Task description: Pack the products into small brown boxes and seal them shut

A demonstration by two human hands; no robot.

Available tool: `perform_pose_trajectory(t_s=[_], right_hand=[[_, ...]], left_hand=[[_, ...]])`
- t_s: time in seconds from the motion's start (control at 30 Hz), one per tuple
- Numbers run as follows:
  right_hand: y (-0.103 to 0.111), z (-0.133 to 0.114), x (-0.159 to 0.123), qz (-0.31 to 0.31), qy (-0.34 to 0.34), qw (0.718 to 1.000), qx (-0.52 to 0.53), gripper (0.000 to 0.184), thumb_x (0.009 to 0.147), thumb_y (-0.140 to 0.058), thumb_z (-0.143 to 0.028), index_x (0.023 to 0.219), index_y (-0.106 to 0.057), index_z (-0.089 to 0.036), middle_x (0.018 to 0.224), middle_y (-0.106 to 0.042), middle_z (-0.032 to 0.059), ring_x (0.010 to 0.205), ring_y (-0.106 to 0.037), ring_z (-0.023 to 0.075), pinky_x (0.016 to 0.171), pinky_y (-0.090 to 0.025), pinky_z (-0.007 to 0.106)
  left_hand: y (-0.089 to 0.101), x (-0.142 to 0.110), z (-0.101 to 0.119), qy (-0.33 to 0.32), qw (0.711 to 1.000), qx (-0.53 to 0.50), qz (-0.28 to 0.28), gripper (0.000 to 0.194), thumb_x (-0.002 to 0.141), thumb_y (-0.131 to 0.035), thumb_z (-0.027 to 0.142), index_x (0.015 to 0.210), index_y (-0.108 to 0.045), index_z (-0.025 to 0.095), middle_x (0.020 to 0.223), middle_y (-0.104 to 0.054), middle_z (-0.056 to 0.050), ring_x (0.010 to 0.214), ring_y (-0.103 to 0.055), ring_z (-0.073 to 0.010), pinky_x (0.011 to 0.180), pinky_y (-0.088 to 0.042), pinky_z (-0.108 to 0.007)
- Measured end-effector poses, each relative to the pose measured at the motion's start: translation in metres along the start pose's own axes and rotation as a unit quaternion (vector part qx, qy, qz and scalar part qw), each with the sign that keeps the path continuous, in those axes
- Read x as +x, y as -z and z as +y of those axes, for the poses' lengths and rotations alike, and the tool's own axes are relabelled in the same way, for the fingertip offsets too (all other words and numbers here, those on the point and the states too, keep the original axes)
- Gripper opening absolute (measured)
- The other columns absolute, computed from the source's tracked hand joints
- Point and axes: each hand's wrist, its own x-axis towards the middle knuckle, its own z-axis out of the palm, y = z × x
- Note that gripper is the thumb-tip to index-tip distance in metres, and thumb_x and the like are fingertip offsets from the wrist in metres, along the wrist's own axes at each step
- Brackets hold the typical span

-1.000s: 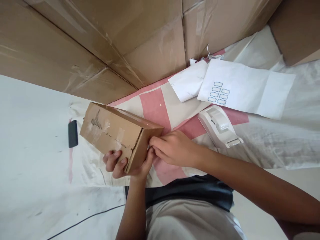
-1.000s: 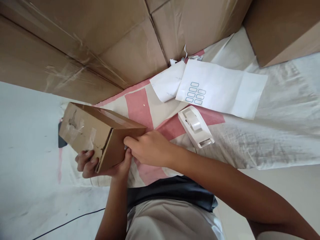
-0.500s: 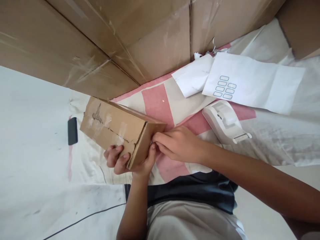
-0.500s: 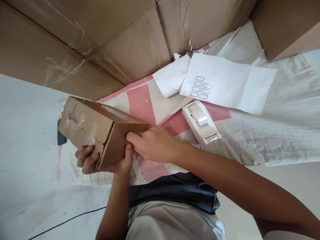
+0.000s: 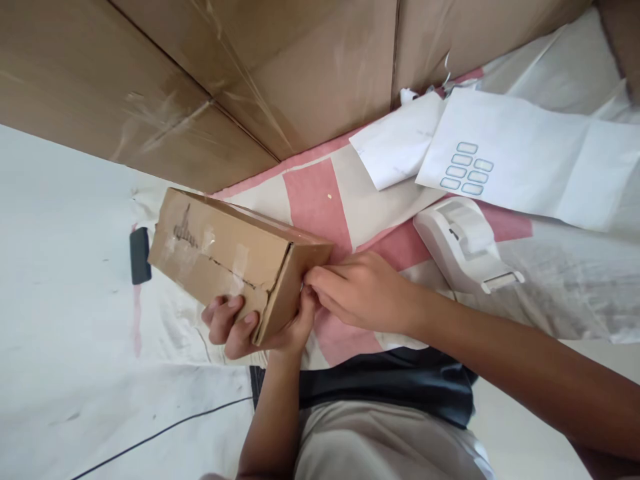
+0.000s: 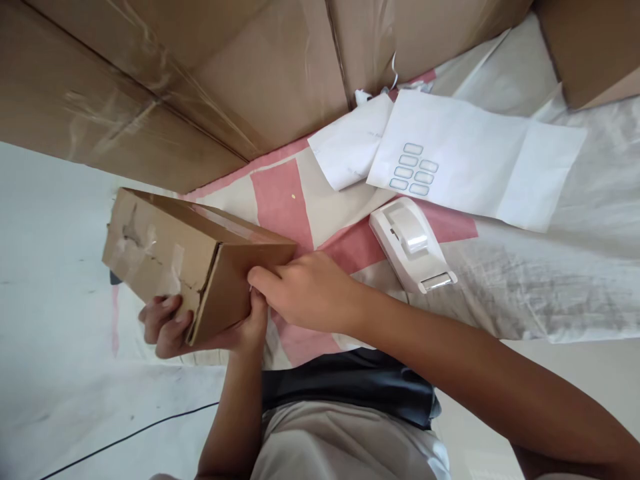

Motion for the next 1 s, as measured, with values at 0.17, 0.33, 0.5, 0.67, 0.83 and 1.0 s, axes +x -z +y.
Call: perform_pose_trajectory(t_s=[0.17,0.33,0.5,0.67,0.83,1.0], right_hand=[[-0.003,0.001,0.001,0.005,-0.011,1.000,0.020,0.010,0.101,-0.051,-0.016,0.095,-0.058,-0.019,0.081,-0.075,-0.0016,0.065,-0.065,0.0150,0.055,-0.030,0.033],[-0.007,0.005,0.002,0.023,-0.024,0.998,0.054,0.011,0.100,-0.051,-0.017,0.096,-0.060,-0.019,0.083,-0.076,-0.0018,0.066,-0.065,0.0140,0.057,-0.035,0.029],[-0.010,0.005,0.000,0.051,-0.018,0.998,0.040,0.012,0.101,-0.051,-0.019,0.095,-0.061,-0.020,0.080,-0.075,-0.0014,0.064,-0.065,0.0144,0.057,-0.033,0.030],[-0.012,0.005,0.000,0.072,0.004,0.997,0.041,0.013,0.101,-0.051,-0.018,0.094,-0.062,-0.019,0.077,-0.075,-0.0008,0.062,-0.064,0.0138,0.056,-0.035,0.029],[-0.011,0.004,0.000,0.069,0.007,0.997,0.027,0.016,0.102,-0.049,-0.019,0.093,-0.063,-0.018,0.076,-0.075,0.0006,0.064,-0.067,0.0145,0.057,-0.037,0.028],[-0.014,0.003,-0.001,0.070,-0.009,0.997,0.031,0.016,0.103,-0.050,-0.021,0.094,-0.063,-0.018,0.074,-0.075,0.0015,0.061,-0.068,0.0148,0.056,-0.039,0.027]], left_hand=[[-0.010,0.008,0.017,-0.143,0.971,0.031,0.188,0.078,0.055,-0.085,0.032,0.106,-0.027,0.032,0.108,-0.031,-0.003,0.108,-0.040,-0.0280,0.108,-0.034,-0.060],[-0.015,0.016,0.036,-0.084,0.979,0.044,0.178,0.072,0.060,-0.080,0.034,0.106,-0.025,0.031,0.110,-0.032,-0.005,0.109,-0.042,-0.0280,0.109,-0.036,-0.058],[-0.013,0.013,0.031,-0.052,0.983,0.050,0.167,0.072,0.059,-0.081,0.037,0.103,-0.023,0.031,0.111,-0.033,-0.005,0.115,-0.040,-0.0300,0.113,-0.032,-0.059],[-0.012,0.021,0.022,-0.153,0.972,0.009,0.177,0.065,0.064,-0.080,0.037,0.105,-0.030,0.031,0.107,-0.038,-0.004,0.110,-0.043,-0.0273,0.105,-0.040,-0.055],[-0.008,0.020,0.022,-0.139,0.976,0.025,0.168,0.065,0.065,-0.083,0.037,0.106,-0.033,0.031,0.101,-0.035,-0.001,0.110,-0.046,-0.0274,0.104,-0.042,-0.057],[-0.006,0.016,0.020,-0.097,0.982,0.032,0.156,0.069,0.060,-0.085,0.039,0.099,-0.028,0.030,0.104,-0.037,-0.001,0.108,-0.047,-0.0259,0.105,-0.042,-0.058]])
